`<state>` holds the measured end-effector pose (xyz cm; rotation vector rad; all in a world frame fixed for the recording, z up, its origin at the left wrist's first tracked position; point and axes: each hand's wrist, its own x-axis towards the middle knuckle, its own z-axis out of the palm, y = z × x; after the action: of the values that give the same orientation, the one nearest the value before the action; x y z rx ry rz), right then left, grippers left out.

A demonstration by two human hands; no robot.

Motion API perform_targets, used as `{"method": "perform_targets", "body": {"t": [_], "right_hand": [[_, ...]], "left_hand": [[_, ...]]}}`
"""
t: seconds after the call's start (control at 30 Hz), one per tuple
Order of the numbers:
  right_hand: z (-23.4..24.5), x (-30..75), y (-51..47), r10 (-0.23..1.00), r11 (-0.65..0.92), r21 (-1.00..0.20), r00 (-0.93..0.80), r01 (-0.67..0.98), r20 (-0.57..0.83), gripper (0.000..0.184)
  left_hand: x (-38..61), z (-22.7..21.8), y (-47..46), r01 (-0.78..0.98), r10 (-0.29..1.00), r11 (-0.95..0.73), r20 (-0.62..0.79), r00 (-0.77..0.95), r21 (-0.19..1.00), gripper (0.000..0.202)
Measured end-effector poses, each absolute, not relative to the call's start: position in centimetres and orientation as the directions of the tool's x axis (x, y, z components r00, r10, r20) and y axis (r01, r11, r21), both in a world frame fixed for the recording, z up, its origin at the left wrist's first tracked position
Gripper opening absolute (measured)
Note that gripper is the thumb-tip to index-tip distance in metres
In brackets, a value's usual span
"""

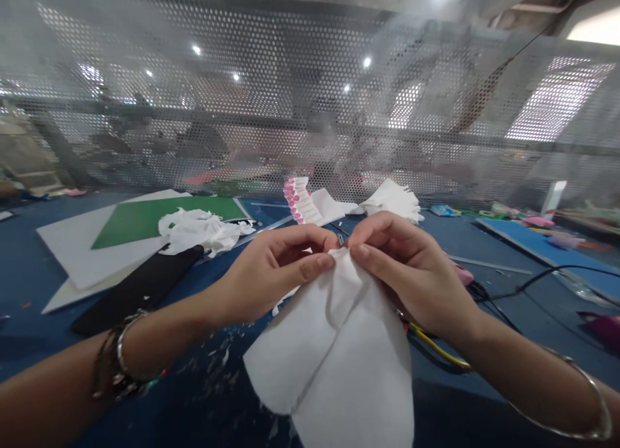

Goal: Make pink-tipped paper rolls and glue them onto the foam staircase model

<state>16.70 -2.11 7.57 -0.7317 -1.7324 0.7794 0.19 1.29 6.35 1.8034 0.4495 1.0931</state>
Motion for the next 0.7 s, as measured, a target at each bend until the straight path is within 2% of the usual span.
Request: {"method": "perform_targets", "body": {"t": [0.1,0.2,0.27,0.47,0.7], "right_hand": [[7.58,16.84,-2.19,0.654,0.755,-0.569,-0.306,0.327,0.692,0.013],[7.66,16.88,-2.30,0.559,0.811,-0.367,-0.418,0.455,0.716,0.011],[7.78,16.88,-2.43,0.558,0.801,-0.320,-0.436,0.506,0.706,0.012],[8.38,17.18,-2.91,0.601,0.743,-0.284,-0.416,0.607,0.683,0.010],[8.53,17.44,-2.95,0.502,0.758,-0.102,-0.476,0.644,0.722,0.009]], "left_hand": [[0.35,6.44,1.29,-0.108,0.726,-0.471,0.455,0.516,0.875,0.006],[0.41,6.76,1.16,-0.046,0.755,-0.473,0.432,0.493,0.880,0.005],[0.37,6.97,1.11,-0.023,0.758,-0.473,0.421,0.499,0.881,0.005],[0.19,7.15,1.26,-0.042,0.732,-0.450,0.395,0.555,0.892,0.004],[0.22,7.12,1.17,-0.052,0.716,-0.407,0.354,0.602,0.912,0.006]]}}
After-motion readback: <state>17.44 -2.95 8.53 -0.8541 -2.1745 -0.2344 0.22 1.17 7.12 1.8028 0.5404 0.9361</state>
